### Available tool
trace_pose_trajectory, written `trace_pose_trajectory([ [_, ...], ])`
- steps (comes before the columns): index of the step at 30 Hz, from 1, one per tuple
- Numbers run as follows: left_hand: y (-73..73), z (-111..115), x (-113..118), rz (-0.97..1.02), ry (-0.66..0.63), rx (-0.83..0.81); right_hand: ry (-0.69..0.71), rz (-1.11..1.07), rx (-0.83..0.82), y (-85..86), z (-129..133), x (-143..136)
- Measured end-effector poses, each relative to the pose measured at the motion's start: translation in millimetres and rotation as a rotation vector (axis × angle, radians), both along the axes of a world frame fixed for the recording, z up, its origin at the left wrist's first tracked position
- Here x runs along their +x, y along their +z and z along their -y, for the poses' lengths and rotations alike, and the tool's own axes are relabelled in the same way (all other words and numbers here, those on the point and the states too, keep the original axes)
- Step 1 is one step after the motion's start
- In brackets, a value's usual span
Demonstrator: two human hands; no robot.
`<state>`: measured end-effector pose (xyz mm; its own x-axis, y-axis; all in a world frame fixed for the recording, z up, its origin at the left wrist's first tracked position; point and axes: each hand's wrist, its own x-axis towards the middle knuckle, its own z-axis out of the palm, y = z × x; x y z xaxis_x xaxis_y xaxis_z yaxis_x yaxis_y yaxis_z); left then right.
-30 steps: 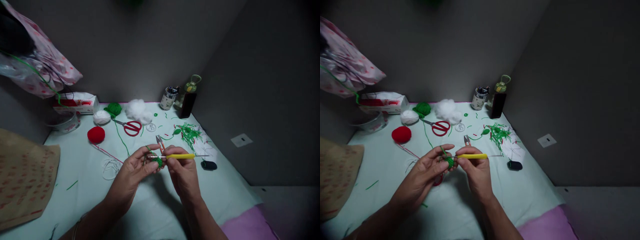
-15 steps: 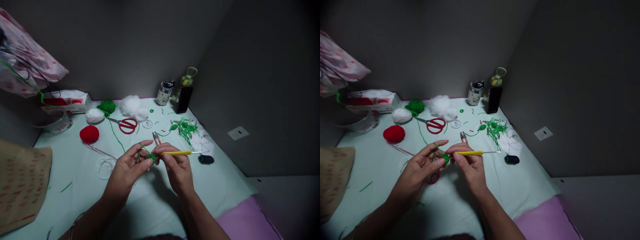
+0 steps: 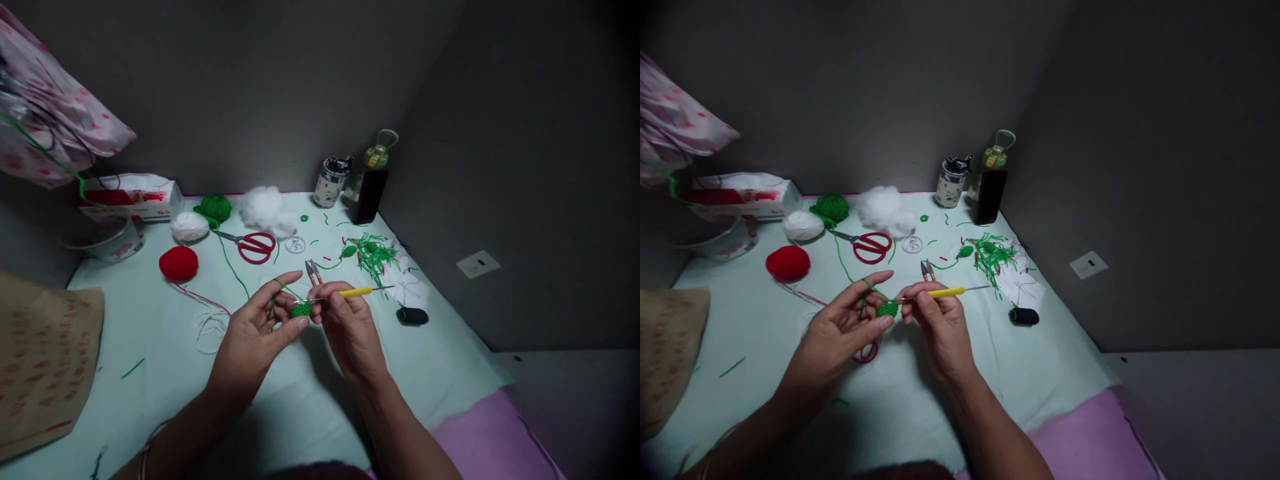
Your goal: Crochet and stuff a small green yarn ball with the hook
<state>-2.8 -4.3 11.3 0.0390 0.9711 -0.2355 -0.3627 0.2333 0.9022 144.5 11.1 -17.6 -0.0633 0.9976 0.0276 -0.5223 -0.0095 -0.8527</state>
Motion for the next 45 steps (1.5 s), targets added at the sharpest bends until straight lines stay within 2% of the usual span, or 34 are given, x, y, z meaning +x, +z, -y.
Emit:
trace_pose_trajectory([
  [4, -3.7, -1, -2, 0.043, -0.018, -0.012, 0.005, -0.044, -0.044, 1.1, 1, -2],
  [11, -12.0, -2, -6, 0.063, -0.053, 0.025, -0.02, -0.039, -0.021, 3.8, 2, -4],
  [22, -10.3, -1, -7, 0.076, -0.091, 0.067, -0.009, 0.041, 0.048, 0.2, 3, -3],
  [31, -9.7, -3, -8, 0.003, -0.066, 0.064, -0.01, -0.029, 0.027, 5.2, 2, -4],
  [38, -7.5, -2, -10, -0.05, -0.067, 0.055, 0.007, 0.1, 0.222, 4.5, 4, 5],
  [41, -6.8, -2, -10, -0.124, -0.035, 0.065, -0.058, 0.292, 0.36, 6.8, 10, 8],
  [45, -6.5, -1, -8, -0.265, 0.037, 0.146, -0.145, 0.67, 0.618, 12.6, 18, 8],
])
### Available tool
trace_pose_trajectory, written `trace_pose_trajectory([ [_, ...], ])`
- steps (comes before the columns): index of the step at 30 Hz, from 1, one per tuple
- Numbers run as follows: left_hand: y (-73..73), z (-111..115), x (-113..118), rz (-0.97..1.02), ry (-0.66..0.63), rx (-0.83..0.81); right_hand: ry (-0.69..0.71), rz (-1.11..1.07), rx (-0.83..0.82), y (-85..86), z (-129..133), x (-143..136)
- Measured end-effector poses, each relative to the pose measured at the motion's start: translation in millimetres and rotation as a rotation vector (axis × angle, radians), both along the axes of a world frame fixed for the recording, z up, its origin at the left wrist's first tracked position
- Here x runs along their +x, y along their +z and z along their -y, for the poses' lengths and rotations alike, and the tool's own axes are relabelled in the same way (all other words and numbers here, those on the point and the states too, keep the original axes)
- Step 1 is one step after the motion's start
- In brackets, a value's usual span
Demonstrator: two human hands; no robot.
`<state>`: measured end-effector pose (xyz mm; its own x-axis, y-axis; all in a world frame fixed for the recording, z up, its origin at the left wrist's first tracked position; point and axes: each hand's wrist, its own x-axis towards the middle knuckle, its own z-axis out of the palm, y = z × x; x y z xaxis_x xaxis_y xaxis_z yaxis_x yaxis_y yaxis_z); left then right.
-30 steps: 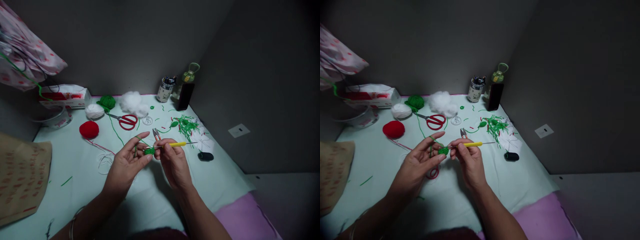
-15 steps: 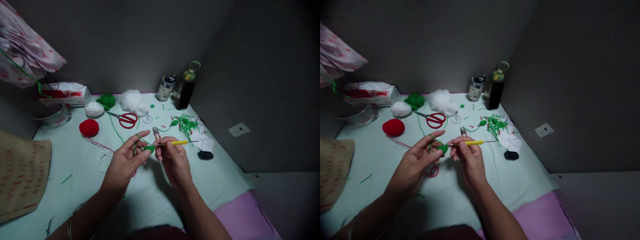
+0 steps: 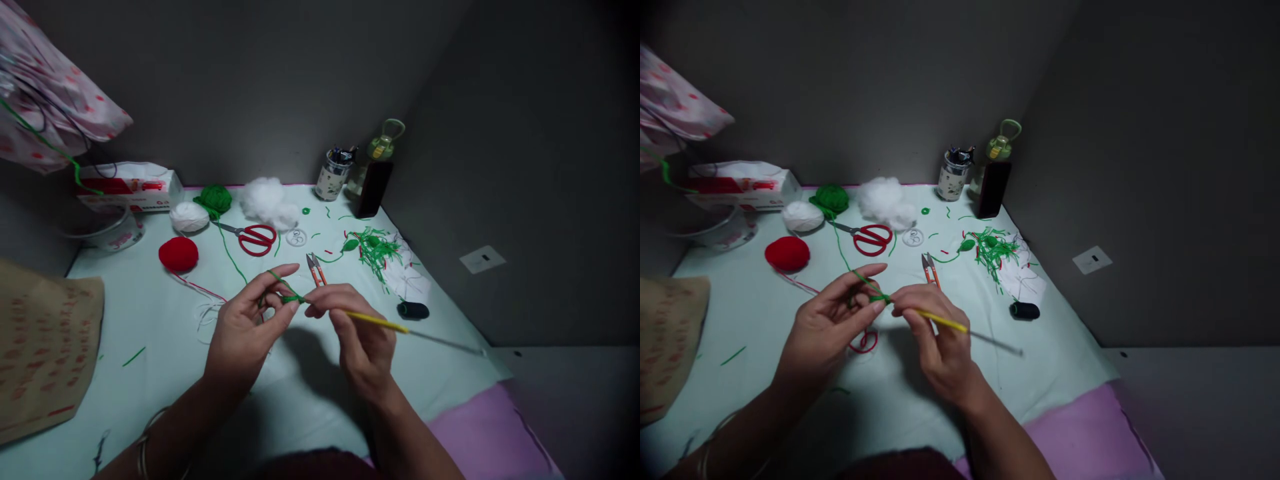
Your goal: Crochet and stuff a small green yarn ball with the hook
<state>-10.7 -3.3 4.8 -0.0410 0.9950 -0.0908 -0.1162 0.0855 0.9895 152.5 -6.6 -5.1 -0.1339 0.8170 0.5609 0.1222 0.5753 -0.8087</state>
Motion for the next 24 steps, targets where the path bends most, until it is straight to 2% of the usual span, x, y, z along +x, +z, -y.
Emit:
trace_pose_trajectory([
  [3, 0.0, 1.3, 3.1, -0.054, 0.092, 0.069, -0.076, 0.22, 0.182, 0.3, 4.7, -1.5],
  [6, -0.8, 1.3, 3.7, 0.027, 0.085, 0.005, -0.145, 0.311, 0.265, -3.7, 6.6, -1.7],
  [9, -2.4, -0.5, 1.1, 0.139, -0.009, -0.108, -0.12, 0.254, 0.231, -6.5, 5.1, -0.2],
  [14, -2.1, -2.8, -2.8, 0.158, -0.052, -0.115, -0.037, 0.054, 0.084, -4.0, -0.9, 1.1],
  [18, -0.5, -2.4, -2.9, 0.135, -0.039, -0.096, -0.064, 0.115, 0.126, -3.4, -0.6, 0.1],
  [24, 0.0, -1.0, 0.7, 0.095, 0.047, -0.07, -0.179, 0.336, 0.241, -8.1, 6.0, -1.9],
])
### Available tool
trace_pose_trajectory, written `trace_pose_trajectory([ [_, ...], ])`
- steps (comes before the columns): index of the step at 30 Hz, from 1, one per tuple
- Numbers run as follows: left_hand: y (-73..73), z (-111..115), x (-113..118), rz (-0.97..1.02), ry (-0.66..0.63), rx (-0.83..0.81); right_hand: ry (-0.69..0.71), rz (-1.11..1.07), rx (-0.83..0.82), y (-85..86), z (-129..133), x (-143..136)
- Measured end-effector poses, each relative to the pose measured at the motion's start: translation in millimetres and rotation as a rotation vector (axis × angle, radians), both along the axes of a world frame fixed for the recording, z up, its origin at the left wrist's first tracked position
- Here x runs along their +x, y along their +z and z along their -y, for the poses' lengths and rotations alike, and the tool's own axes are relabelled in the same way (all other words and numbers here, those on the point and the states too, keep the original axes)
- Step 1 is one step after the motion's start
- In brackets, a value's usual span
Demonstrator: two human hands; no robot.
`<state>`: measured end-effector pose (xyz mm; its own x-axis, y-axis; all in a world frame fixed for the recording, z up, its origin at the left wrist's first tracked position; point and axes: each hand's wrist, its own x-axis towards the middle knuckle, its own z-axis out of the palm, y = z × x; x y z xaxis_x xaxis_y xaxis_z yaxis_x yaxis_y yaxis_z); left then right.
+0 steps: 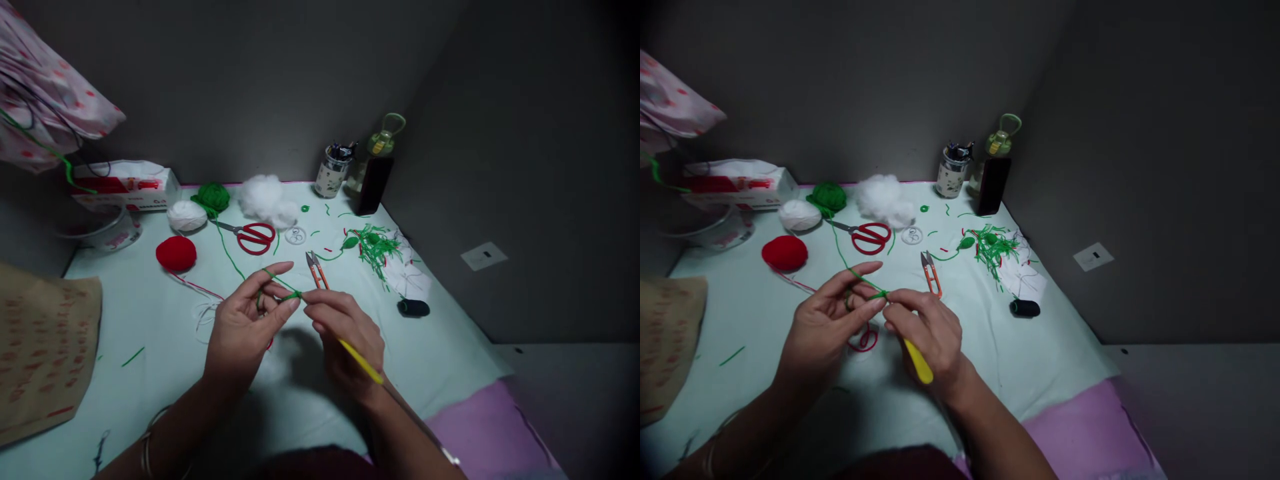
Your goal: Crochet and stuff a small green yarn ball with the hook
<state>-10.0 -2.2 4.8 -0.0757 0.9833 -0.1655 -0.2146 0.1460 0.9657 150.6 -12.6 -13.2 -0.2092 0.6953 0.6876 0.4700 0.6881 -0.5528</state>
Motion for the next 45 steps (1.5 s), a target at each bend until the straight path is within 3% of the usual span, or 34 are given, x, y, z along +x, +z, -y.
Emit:
trace_pose_trajectory([
  [3, -1.0, 0, 2, 0.089, -0.074, -0.039, -0.067, 0.097, 0.057, -2.6, 1, 1],
  [6, -2.0, -1, 2, 0.339, -0.252, -0.147, -0.062, 0.15, 0.118, -2.0, -1, 3],
  [9, -1.1, -5, -1, 0.516, -0.313, -0.24, 0.001, -0.033, 0.027, 1.6, -3, 5],
  [14, 0.6, -7, -4, 0.458, -0.24, -0.184, 0.114, -0.581, -0.336, 4.7, -10, 0],
  [17, -2.8, -5, -2, 0.374, -0.286, -0.145, 0.16, -0.567, -0.397, 2.8, -13, -3],
  [23, -5.1, -4, 2, 0.324, -0.228, -0.129, 0.105, -0.502, -0.366, -0.8, -13, -3],
  [29, -2.2, -6, -4, 0.427, -0.306, -0.18, 0.242, -0.833, -0.605, -5.6, -19, 0],
  [35, -3.4, -6, -6, 0.637, -0.437, -0.215, 0.289, -1.037, -0.829, 2.8, -25, 2],
  [38, -2.8, -4, -2, 0.552, -0.389, -0.19, 0.327, -1.048, -0.865, 2.1, -23, 1],
  [42, -4.6, -1, 3, 0.278, -0.207, -0.094, 0.274, -0.89, -0.699, -5.8, -21, -2],
  [45, -8.5, -1, 3, 0.193, -0.173, -0.075, 0.225, -0.888, -0.697, -9.9, -22, -4],
])
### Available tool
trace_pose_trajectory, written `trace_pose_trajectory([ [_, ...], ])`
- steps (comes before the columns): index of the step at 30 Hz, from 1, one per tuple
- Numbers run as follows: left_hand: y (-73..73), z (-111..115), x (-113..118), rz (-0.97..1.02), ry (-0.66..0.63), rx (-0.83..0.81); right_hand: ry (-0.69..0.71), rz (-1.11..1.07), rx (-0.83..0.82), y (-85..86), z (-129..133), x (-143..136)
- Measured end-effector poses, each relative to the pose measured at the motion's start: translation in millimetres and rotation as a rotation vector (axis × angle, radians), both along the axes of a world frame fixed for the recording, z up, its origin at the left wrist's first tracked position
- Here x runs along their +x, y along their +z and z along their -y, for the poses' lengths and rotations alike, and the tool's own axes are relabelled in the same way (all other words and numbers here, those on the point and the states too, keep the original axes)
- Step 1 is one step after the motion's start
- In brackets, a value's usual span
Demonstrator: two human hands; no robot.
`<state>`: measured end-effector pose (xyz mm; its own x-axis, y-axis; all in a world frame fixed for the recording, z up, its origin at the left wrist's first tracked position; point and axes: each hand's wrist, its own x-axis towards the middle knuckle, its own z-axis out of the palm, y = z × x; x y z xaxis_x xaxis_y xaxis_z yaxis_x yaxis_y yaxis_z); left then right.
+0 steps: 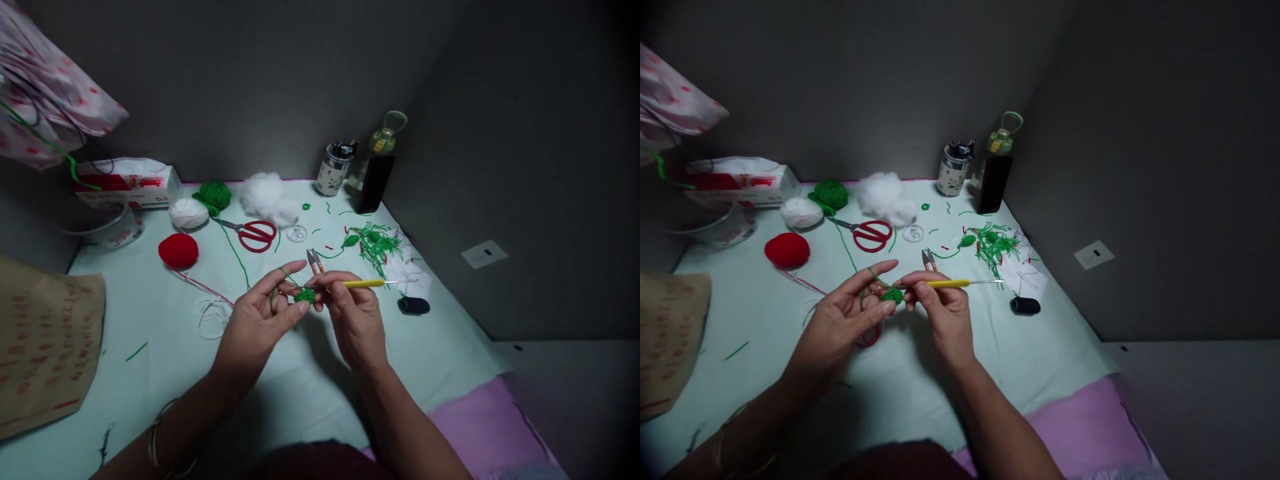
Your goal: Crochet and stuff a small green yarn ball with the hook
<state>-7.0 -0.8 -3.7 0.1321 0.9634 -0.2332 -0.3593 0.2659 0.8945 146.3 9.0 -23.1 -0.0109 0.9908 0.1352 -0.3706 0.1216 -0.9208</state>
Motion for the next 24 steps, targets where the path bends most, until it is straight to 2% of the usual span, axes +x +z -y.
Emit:
trace_pose_trajectory([
  [3, -3.1, 0, 2, 0.023, -0.007, 0.009, -0.033, 0.1, 0.056, -0.1, 2, -2],
  [6, -3.6, 0, 5, 0.147, 0.042, -0.015, -0.177, 0.492, 0.373, 2.1, 8, -3],
  [8, -2.3, 0, 7, 0.276, 0.005, -0.099, -0.284, 0.723, 0.592, 3.8, 11, -2],
  [9, -1.2, 0, 6, 0.332, -0.036, -0.157, -0.31, 0.76, 0.641, 4.8, 11, -1],
  [11, 1.4, -2, 5, 0.39, -0.086, -0.24, -0.309, 0.666, 0.597, 6.4, 10, 2],
  [14, 3.9, -3, 4, 0.339, 0.002, -0.177, -0.244, 0.422, 0.408, 6.8, 5, 4],
  [15, 3.8, -3, 5, 0.316, 0.047, -0.124, -0.226, 0.422, 0.391, 6.1, 4, 3],
  [17, 2.7, -2, 7, 0.318, 0.074, -0.069, -0.248, 0.561, 0.468, 4.0, 5, 1],
  [20, 1.4, -1, 8, 0.419, -0.05, -0.177, -0.333, 0.728, 0.616, 1.5, 8, -1],
  [22, 2.6, -2, 5, 0.442, -0.081, -0.262, -0.325, 0.596, 0.546, 1.3, 7, 1],
  [24, 4.8, -4, 2, 0.412, -0.043, -0.255, -0.257, 0.375, 0.401, 1.7, 4, 4],
])
